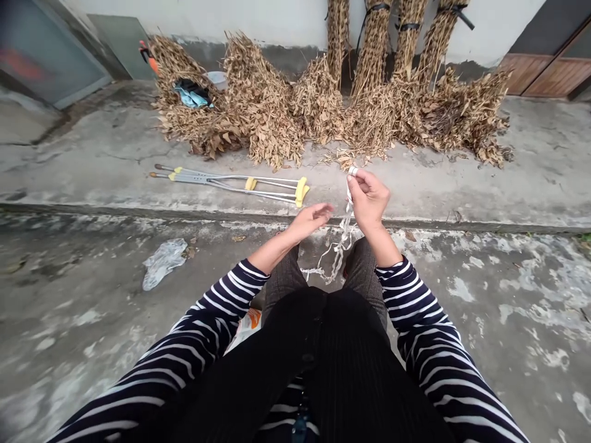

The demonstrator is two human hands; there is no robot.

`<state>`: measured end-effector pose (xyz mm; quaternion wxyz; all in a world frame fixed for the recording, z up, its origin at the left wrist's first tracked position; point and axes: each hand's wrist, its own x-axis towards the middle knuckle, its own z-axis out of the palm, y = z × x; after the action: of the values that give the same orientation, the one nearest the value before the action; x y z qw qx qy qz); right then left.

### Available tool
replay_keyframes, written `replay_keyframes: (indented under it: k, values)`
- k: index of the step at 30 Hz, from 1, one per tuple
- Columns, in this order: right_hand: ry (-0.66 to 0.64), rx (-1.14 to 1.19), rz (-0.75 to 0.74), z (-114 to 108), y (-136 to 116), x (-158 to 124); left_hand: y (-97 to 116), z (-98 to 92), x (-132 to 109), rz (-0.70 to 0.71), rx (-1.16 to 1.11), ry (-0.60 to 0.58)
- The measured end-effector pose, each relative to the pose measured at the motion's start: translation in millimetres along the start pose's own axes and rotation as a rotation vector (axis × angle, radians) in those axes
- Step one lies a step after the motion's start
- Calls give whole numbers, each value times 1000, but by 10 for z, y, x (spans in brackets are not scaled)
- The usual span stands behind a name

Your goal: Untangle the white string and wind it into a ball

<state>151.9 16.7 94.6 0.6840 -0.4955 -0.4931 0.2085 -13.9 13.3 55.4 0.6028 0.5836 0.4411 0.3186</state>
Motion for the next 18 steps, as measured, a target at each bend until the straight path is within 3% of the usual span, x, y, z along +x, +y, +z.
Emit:
replay_keyframes:
  k: [2,6,12,18]
  values:
    - [-4,-19,0,19,37,-27,68,34,21,116,0,99]
    - [-5,-63,28,54,97,-70,192,206,10,284,69,170]
    - [-8,-61,37,62,138,-122,270,313,69,320,369,279]
    - [6,3,41,44,133,-153,319,220,87,314,332,246]
